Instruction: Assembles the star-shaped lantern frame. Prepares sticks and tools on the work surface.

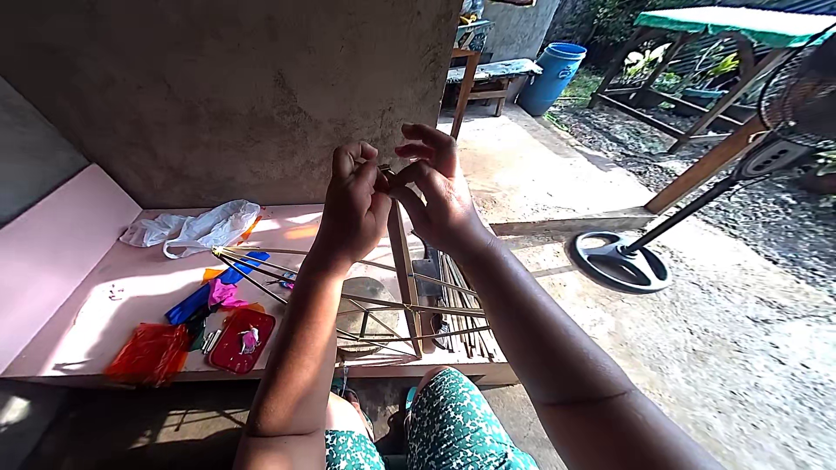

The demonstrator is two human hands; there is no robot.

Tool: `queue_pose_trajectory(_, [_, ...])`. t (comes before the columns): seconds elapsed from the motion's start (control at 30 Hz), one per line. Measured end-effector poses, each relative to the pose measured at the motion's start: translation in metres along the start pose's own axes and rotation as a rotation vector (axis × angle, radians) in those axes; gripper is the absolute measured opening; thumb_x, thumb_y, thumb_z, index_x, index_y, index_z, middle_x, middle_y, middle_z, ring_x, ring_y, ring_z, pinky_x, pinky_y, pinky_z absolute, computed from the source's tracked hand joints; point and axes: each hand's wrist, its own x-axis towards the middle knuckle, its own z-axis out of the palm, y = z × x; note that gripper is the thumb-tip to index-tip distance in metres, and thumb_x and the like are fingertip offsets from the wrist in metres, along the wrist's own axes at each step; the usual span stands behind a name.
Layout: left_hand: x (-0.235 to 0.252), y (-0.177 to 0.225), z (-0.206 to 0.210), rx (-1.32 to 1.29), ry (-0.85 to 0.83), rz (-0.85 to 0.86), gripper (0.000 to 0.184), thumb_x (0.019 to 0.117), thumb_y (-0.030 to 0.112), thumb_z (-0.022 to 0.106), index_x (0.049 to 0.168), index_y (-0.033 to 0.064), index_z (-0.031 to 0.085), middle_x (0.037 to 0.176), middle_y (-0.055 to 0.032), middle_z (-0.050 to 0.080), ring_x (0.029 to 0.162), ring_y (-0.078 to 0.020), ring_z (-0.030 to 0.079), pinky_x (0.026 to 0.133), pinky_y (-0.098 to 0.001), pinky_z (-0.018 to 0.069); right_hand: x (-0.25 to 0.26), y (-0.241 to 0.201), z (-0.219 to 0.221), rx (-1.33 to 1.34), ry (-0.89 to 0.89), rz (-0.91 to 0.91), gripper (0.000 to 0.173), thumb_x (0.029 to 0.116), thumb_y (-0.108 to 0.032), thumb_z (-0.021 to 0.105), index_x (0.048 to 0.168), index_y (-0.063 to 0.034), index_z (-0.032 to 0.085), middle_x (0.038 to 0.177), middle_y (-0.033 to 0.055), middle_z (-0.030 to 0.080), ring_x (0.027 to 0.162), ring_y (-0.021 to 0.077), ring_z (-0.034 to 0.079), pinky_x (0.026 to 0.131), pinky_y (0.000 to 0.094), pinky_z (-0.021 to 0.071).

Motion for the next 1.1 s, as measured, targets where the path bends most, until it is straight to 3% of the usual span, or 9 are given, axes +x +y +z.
queue_pose_trajectory(0.27, [0.003, -0.005, -0.011, -0.026, -0.101, 0.053, 0.015, 0.0881, 0.001, 0.051, 0.081, -0.0008, 0.064, 0.129, -0.0192, 0.049, 0.108, -0.0157, 0.054, 0.089, -0.0215, 0.0466, -0.001, 0.003, 0.0, 0.152, 0.0, 0.052, 0.016, 0.099, -0.009, 0.061, 0.087, 0.0023, 0.061, 0.138, 0.0283, 0.049, 0.129, 0.0257, 0.055, 0.106, 0.0321, 0.0489])
queue_pose_trajectory(0.4, [0.007, -0.008, -0.016, -0.149, -0.16, 0.055, 0.016, 0.0892, 0.003, 0.051, 0.075, 0.0002, 0.058, 0.127, -0.0166, 0.05, 0.101, -0.0094, 0.054, 0.082, -0.0178, 0.0457, 0.0, -0.001, 0.003, 0.193, 0.001, 0.049, 0.015, 0.0989, -0.008, 0.06, 0.089, 0.0029, 0.061, 0.138, 0.0279, 0.049, 0.128, 0.0241, 0.056, 0.106, 0.0306, 0.0491])
queue_pose_trajectory(0.47, [0.006, -0.009, -0.018, -0.18, -0.196, 0.034, 0.009, 0.0862, 0.007, 0.058, 0.079, 0.0007, 0.059, 0.128, -0.0158, 0.05, 0.095, -0.0068, 0.055, 0.073, -0.0162, 0.047, 0.0, -0.002, 0.003, 0.224, 0.003, 0.065, 0.013, 0.098, -0.006, 0.059, 0.089, 0.0038, 0.062, 0.138, 0.0276, 0.049, 0.127, 0.0229, 0.056, 0.104, 0.0298, 0.0498])
queue_pose_trajectory(0.53, [0.002, -0.007, -0.016, -0.166, -0.198, -0.014, 0.017, 0.078, 0.009, 0.072, 0.086, 0.0014, 0.06, 0.128, -0.0145, 0.05, 0.096, -0.0078, 0.057, 0.073, -0.0176, 0.0505, 0.0, -0.004, 0.003, 0.251, -0.004, 0.08, 0.012, 0.0982, -0.004, 0.058, 0.091, 0.004, 0.062, 0.139, 0.0272, 0.048, 0.125, 0.022, 0.057, 0.104, 0.0291, 0.0505])
queue_pose_trajectory(0.63, [-0.004, -0.006, -0.008, -0.147, -0.103, -0.026, 0.025, 0.0714, 0.003, 0.081, 0.084, 0.0008, 0.059, 0.124, -0.0159, 0.052, 0.099, -0.0116, 0.058, 0.075, -0.0198, 0.051, 0.0, -0.003, 0.002, 0.268, -0.02, 0.078, 0.012, 0.0982, -0.003, 0.056, 0.092, 0.0052, 0.063, 0.139, 0.0278, 0.048, 0.122, 0.0211, 0.059, 0.102, 0.0288, 0.0514])
queue_pose_trajectory(0.77, [-0.008, -0.002, -0.001, -0.088, 0.024, 0.007, 0.018, 0.0816, 0.003, 0.075, 0.079, -0.0009, 0.057, 0.118, -0.018, 0.053, 0.098, -0.013, 0.058, 0.078, -0.0197, 0.0511, 0.001, -0.005, 0.001, 0.282, -0.032, 0.079, 0.013, 0.0987, -0.003, 0.055, 0.09, 0.0043, 0.063, 0.136, 0.0267, 0.051, 0.116, 0.0179, 0.061, 0.099, 0.0266, 0.0523])
queue_pose_trajectory(0.83, [-0.011, -0.001, 0.003, -0.071, 0.085, 0.026, 0.017, 0.0823, 0.002, 0.074, 0.079, -0.001, 0.057, 0.117, -0.0186, 0.054, 0.098, -0.0136, 0.058, 0.079, -0.0194, 0.0505, 0.001, -0.007, 0.0, 0.294, -0.043, 0.097, 0.014, 0.0985, -0.003, 0.055, 0.09, 0.0047, 0.062, 0.136, 0.0271, 0.051, 0.117, 0.0183, 0.061, 0.099, 0.0267, 0.052])
queue_pose_trajectory(0.97, [-0.019, 0.0, 0.004, -0.015, 0.188, 0.08, 0.011, 0.0827, 0.001, 0.074, 0.086, -0.0008, 0.063, 0.118, -0.0176, 0.053, 0.096, -0.0141, 0.06, 0.077, -0.0196, 0.0542, 0.0, -0.008, 0.0, 0.3, -0.053, 0.15, 0.014, 0.0981, -0.003, 0.055, 0.09, 0.0042, 0.063, 0.136, 0.0243, 0.054, 0.115, 0.0161, 0.062, 0.096, 0.0253, 0.0528])
queue_pose_trajectory(1.1, [-0.021, -0.007, 0.01, -0.031, 0.324, 0.145, 0.009, 0.0866, 0.001, 0.068, 0.092, -0.0055, 0.072, 0.108, -0.018, 0.06, 0.089, -0.0116, 0.065, 0.078, -0.0192, 0.0576, 0.0, -0.007, 0.0, 0.296, -0.052, 0.168, 0.014, 0.0973, -0.003, 0.055, 0.089, 0.0039, 0.064, 0.135, 0.0243, 0.054, 0.117, 0.0161, 0.061, 0.096, 0.025, 0.0531])
